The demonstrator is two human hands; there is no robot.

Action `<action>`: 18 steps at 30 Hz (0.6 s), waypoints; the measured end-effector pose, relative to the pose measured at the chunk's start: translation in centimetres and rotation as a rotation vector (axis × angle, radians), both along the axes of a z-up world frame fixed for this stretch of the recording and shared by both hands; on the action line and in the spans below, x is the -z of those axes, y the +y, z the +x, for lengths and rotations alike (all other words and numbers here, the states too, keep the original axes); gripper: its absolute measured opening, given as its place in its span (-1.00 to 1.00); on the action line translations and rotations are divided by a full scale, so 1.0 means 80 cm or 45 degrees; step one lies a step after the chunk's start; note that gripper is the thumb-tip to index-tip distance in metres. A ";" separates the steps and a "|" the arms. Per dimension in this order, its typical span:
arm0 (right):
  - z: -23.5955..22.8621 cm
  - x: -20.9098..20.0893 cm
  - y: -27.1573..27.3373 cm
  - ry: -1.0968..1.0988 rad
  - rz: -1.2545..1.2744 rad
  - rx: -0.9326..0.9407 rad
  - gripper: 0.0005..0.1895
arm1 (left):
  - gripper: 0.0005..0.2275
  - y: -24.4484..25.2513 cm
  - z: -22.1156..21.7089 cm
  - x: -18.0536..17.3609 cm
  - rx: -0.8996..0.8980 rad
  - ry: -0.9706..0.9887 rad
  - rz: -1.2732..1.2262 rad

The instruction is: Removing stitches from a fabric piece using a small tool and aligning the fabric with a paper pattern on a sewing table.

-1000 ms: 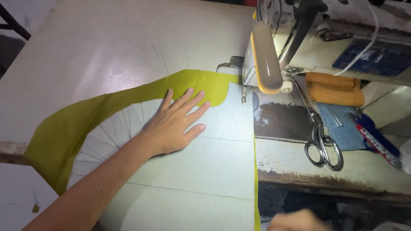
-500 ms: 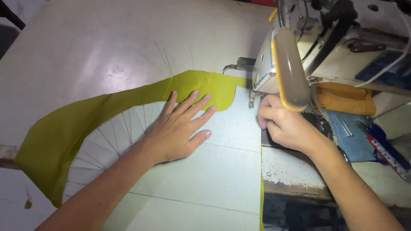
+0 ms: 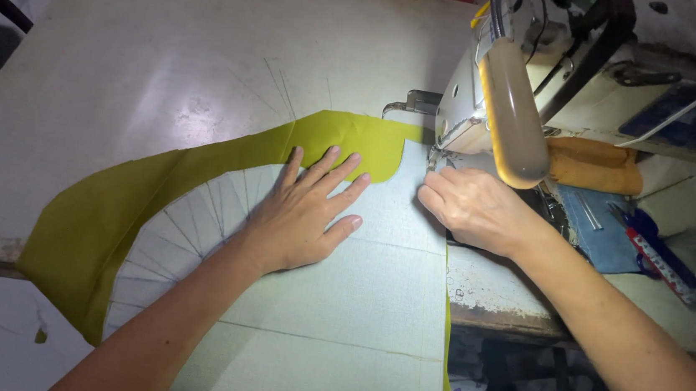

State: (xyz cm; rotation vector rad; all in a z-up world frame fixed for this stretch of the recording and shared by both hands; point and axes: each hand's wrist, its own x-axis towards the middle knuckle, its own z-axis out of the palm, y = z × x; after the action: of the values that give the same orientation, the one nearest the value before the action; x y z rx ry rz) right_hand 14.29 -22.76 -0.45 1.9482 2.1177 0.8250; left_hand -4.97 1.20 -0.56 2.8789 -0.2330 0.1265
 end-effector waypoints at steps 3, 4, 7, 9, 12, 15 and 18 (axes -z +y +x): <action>0.012 -0.005 -0.004 0.112 -0.111 -0.008 -0.88 | -0.46 -0.001 -0.001 -0.005 0.002 0.023 -0.032; 0.005 -0.013 -0.007 0.113 -0.109 -0.008 -0.88 | -0.46 0.000 -0.002 -0.004 0.002 0.023 -0.030; -0.013 -0.031 -0.015 0.827 -0.154 0.212 -0.96 | -0.46 0.000 -0.001 -0.002 0.001 0.015 -0.046; -0.026 -0.032 -0.017 1.261 0.011 0.308 -0.92 | -0.46 0.000 0.000 -0.001 -0.005 0.015 -0.028; -0.034 -0.023 -0.011 1.650 0.228 0.307 -0.88 | -0.46 0.000 0.000 0.000 -0.004 0.001 -0.018; -0.031 0.004 -0.006 2.244 0.392 0.493 -0.91 | -0.46 0.000 -0.001 -0.004 -0.010 0.051 -0.048; -0.047 -0.018 0.003 2.421 0.434 0.652 -0.90 | -0.45 -0.001 -0.001 -0.006 -0.022 0.066 -0.027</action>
State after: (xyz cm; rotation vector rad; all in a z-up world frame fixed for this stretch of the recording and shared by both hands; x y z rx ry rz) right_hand 10.56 -22.54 1.02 3.8268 1.3645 -1.4887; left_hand -5.05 1.09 -0.08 2.8593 -0.1953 0.0566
